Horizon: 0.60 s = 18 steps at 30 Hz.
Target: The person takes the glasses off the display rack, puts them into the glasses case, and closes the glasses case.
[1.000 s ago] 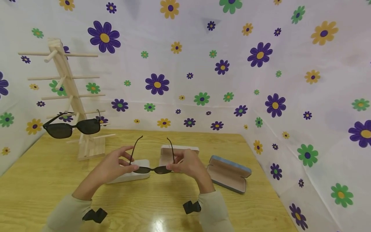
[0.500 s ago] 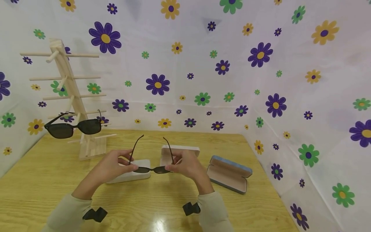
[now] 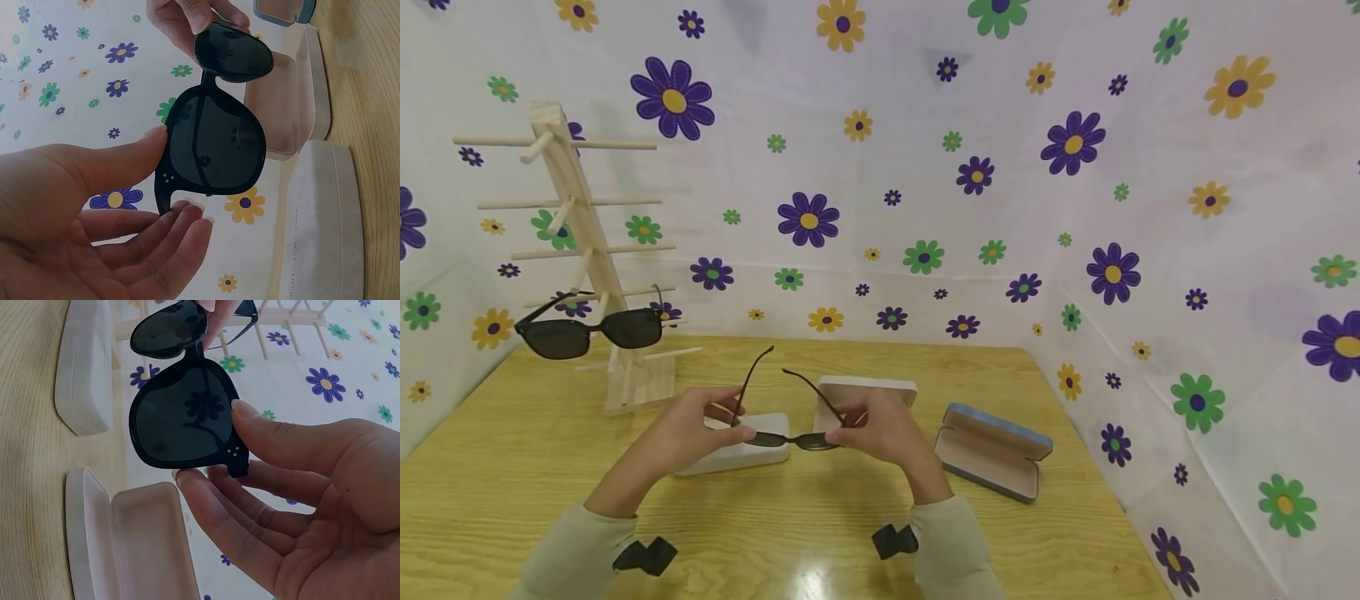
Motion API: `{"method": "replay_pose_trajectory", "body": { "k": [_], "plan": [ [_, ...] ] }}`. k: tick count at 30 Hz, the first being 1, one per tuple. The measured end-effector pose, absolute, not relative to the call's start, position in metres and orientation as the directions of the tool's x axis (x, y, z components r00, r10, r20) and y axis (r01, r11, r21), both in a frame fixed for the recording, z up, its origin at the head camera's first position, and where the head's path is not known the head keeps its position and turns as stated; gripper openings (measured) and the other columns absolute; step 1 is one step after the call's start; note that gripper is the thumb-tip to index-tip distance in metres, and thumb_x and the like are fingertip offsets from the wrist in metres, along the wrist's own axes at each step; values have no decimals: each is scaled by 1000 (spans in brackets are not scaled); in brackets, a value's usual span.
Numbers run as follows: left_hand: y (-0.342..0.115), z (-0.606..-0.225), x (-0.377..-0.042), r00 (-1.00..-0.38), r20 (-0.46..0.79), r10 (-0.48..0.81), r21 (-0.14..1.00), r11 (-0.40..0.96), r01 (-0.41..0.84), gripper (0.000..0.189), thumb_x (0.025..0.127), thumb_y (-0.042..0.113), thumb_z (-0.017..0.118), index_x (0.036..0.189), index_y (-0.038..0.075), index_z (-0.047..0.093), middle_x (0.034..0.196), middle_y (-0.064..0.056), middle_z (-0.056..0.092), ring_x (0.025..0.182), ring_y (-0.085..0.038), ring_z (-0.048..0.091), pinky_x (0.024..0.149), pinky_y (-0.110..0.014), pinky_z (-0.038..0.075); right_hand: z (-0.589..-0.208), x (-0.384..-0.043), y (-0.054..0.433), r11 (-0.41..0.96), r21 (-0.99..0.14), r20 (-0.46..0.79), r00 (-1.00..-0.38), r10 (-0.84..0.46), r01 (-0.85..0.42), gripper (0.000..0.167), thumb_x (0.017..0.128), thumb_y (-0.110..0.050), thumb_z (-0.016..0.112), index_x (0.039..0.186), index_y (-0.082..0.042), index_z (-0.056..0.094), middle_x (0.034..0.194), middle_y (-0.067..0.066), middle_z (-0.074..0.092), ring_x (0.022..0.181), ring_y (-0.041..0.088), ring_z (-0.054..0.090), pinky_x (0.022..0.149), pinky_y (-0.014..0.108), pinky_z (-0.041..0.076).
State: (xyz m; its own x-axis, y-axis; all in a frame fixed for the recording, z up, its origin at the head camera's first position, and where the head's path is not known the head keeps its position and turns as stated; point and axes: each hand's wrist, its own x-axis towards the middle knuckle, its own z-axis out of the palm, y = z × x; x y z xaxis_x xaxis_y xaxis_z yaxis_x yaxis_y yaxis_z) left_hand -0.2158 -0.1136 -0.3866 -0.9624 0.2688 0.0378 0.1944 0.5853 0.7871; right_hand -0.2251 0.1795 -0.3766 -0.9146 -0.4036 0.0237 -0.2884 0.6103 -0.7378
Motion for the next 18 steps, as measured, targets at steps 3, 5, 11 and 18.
{"method": "replay_pose_trajectory", "body": {
  "k": [3,5,11,18],
  "plan": [
    [-113,-386,-214,-963,40,266,777,597,197,72,89,22,83,147,-5,52,118,-17,71,108,-30,71,79,-37,60,-377,-225,179,597,-742,34,-907,-420,-304,34,91,-16,80,121,-1,75,93,10,75,79,18,72,69,26,57],
    [-112,-385,-213,-963,41,266,769,606,200,72,89,22,83,147,-6,52,119,-17,70,109,-30,70,81,-39,60,-377,-225,179,586,-743,48,-899,-436,-324,32,91,-15,80,119,-2,76,94,11,76,79,18,72,68,25,58],
    [-112,-384,-212,-962,62,266,755,618,220,71,89,23,83,147,-5,52,118,-17,71,111,-32,69,87,-45,59,-379,-226,178,560,-747,74,-882,-466,-359,26,91,-11,79,116,-2,78,100,15,78,79,15,72,69,22,57],
    [-113,-384,-212,-960,70,271,757,613,228,71,88,24,83,146,-5,53,118,-15,71,112,-32,69,86,-44,60,-381,-227,177,551,-740,89,-868,-489,-386,16,93,-10,77,106,-2,80,101,14,80,78,11,71,69,20,56]
  ]
}}
